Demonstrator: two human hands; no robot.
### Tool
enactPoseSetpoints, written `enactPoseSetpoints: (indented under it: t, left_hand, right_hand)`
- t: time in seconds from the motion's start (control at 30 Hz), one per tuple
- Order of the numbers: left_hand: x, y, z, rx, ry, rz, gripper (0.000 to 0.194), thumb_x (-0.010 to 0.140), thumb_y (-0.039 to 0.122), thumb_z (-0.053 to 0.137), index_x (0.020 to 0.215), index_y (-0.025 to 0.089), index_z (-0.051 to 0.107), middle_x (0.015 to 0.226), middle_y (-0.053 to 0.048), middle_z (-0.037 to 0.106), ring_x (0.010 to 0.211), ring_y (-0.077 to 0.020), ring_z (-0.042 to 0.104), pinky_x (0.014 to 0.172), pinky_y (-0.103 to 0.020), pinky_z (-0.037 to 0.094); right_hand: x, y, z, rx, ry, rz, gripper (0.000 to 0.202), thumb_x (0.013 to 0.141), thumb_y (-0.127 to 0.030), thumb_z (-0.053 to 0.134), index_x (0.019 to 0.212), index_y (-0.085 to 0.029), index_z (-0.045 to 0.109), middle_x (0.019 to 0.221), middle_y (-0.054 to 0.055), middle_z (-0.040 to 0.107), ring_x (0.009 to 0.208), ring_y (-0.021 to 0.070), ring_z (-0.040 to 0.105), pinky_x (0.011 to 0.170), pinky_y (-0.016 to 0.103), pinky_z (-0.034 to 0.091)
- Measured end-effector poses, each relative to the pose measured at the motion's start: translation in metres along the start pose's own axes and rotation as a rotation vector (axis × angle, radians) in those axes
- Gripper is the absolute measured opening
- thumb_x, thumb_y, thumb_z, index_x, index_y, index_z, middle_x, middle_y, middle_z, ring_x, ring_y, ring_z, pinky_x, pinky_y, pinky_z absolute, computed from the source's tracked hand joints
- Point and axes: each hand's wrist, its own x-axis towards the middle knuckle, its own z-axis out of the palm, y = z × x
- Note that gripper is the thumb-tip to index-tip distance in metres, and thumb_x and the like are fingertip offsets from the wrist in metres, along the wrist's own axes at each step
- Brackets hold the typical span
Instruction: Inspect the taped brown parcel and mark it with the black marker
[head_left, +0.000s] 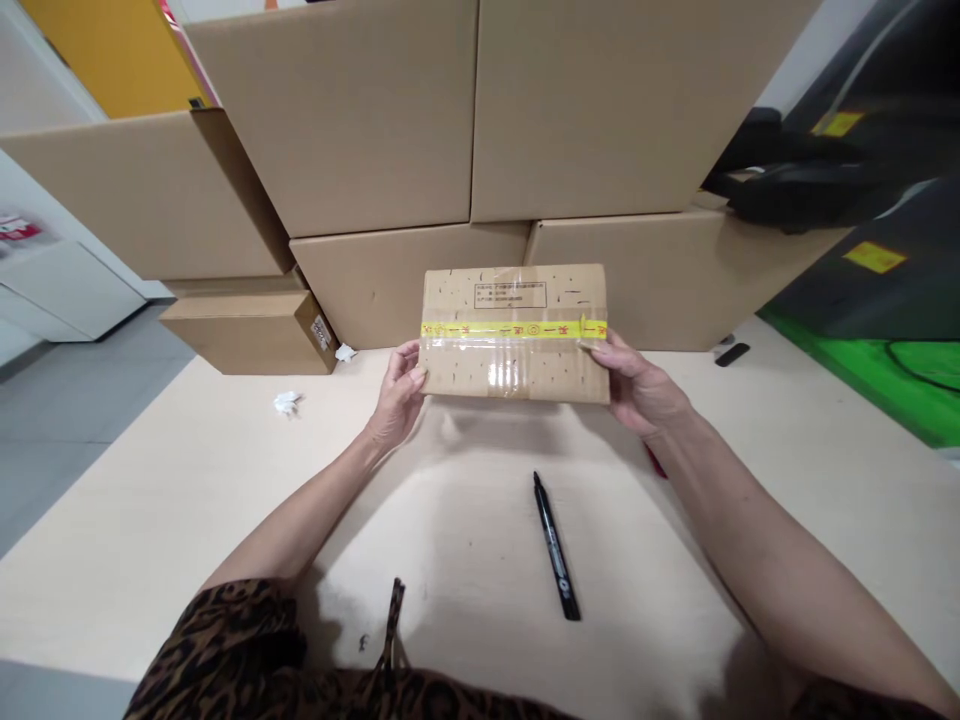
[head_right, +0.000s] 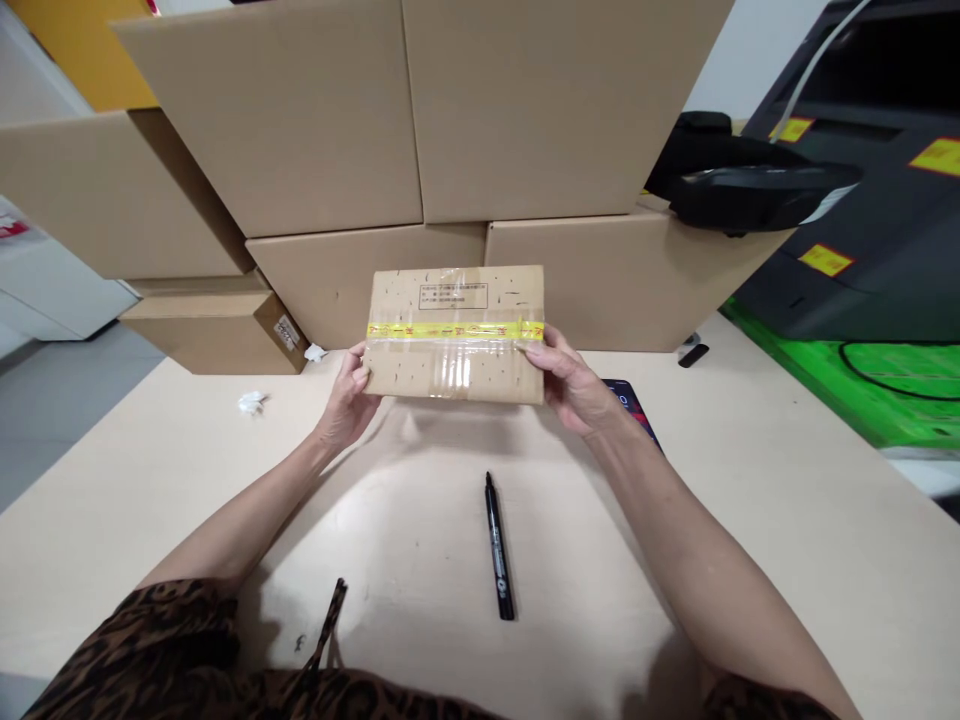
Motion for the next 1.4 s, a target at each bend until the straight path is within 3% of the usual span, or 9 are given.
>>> enactPoseSetpoints:
  t: [0.23, 0.4, 0.53, 0.63, 0.93, 1.03, 1.13, 1.27, 1.4]
  left_hand:
    - [-0.003, 0.004, 0.001, -0.015, -0.063, -0.069, 0.072, 0.068, 0.068, 0.102, 0.117, 0.025, 0.071, 0.129, -0.007, 0.074, 0.123, -0.0273, 0.069, 0.098, -0.035, 0.057]
    - [0.001, 0.001, -0.001, -0.03, -0.061, -0.121, 0.061, 0.072, 0.073, 0.097, 0.099, 0.024, 0.073, 0.111, -0.005, 0.079, 0.12, -0.0312, 0.073, 0.089, -0.039, 0.061]
    - [0.004, -0.003, -0.004, -0.051, -0.061, -0.149, 0.057, 0.073, 0.073, 0.096, 0.086, 0.024, 0.07, 0.095, -0.005, 0.079, 0.122, -0.0367, 0.075, 0.099, -0.048, 0.064]
    - [0.005, -0.003, -0.007, -0.028, -0.088, -0.21, 0.063, 0.073, 0.08, 0.093, 0.084, 0.023, 0.068, 0.103, -0.009, 0.082, 0.127, -0.0396, 0.076, 0.106, -0.053, 0.063]
    - [0.004, 0.005, -0.008, 0.029, -0.157, -0.29, 0.086, 0.069, 0.085, 0.092, 0.132, 0.03, 0.073, 0.131, -0.008, 0.083, 0.136, -0.0429, 0.074, 0.106, -0.055, 0.066]
    - [0.002, 0.003, -0.011, 0.055, -0.183, -0.312, 0.08, 0.068, 0.073, 0.099, 0.131, 0.029, 0.074, 0.136, -0.005, 0.082, 0.138, -0.0432, 0.072, 0.105, -0.049, 0.068]
    - [0.001, -0.002, -0.015, 0.073, -0.174, -0.324, 0.077, 0.064, 0.066, 0.102, 0.122, 0.024, 0.074, 0.136, -0.01, 0.081, 0.137, -0.0436, 0.073, 0.107, -0.05, 0.068]
    - [0.002, -0.005, -0.016, 0.091, -0.117, -0.271, 0.079, 0.062, 0.063, 0.102, 0.121, 0.02, 0.072, 0.14, -0.013, 0.079, 0.141, -0.0451, 0.07, 0.112, -0.052, 0.065]
    - [0.004, -0.004, -0.012, 0.056, -0.06, -0.23, 0.084, 0.059, 0.063, 0.103, 0.126, 0.022, 0.072, 0.138, -0.011, 0.081, 0.138, -0.0444, 0.072, 0.112, -0.052, 0.065]
  right_hand:
    - [0.0, -0.007, -0.006, 0.047, 0.061, -0.022, 0.066, 0.075, -0.053, 0.079, 0.138, -0.036, 0.065, 0.149, 0.004, 0.076, 0.155, 0.0428, 0.06, 0.128, 0.069, 0.052]
    - [-0.003, -0.011, -0.011, -0.028, 0.039, -0.055, 0.058, 0.076, -0.053, 0.078, 0.13, -0.036, 0.068, 0.148, 0.005, 0.076, 0.153, 0.0444, 0.062, 0.128, 0.072, 0.052]
    - [-0.006, -0.014, -0.01, -0.011, 0.019, -0.045, 0.059, 0.073, -0.052, 0.081, 0.129, -0.038, 0.069, 0.151, 0.004, 0.075, 0.152, 0.046, 0.063, 0.131, 0.074, 0.047]
    - [-0.008, -0.018, -0.011, 0.007, 0.01, -0.017, 0.071, 0.068, -0.049, 0.084, 0.135, -0.036, 0.066, 0.15, 0.005, 0.076, 0.152, 0.0483, 0.062, 0.135, 0.075, 0.041]
    - [-0.013, -0.021, -0.025, 0.038, -0.081, -0.021, 0.071, 0.075, -0.042, 0.088, 0.142, -0.038, 0.066, 0.159, 0.001, 0.072, 0.155, 0.0431, 0.06, 0.135, 0.066, 0.043]
    - [-0.015, -0.024, -0.024, 0.001, -0.094, -0.021, 0.076, 0.071, -0.048, 0.091, 0.142, -0.037, 0.066, 0.159, 0.002, 0.071, 0.155, 0.0439, 0.06, 0.135, 0.067, 0.041]
    - [-0.014, -0.027, -0.021, 0.016, -0.079, -0.004, 0.085, 0.064, -0.056, 0.096, 0.141, -0.037, 0.064, 0.16, 0.003, 0.07, 0.154, 0.0448, 0.06, 0.135, 0.069, 0.041]
    - [-0.01, -0.027, -0.018, 0.046, -0.011, 0.002, 0.085, 0.068, -0.072, 0.093, 0.139, -0.038, 0.062, 0.153, 0.005, 0.074, 0.151, 0.0449, 0.062, 0.135, 0.07, 0.041]
    - [-0.007, -0.025, -0.019, 0.008, 0.046, -0.034, 0.082, 0.069, -0.077, 0.091, 0.136, -0.037, 0.064, 0.152, 0.005, 0.073, 0.16, 0.0441, 0.052, 0.139, 0.068, 0.033]
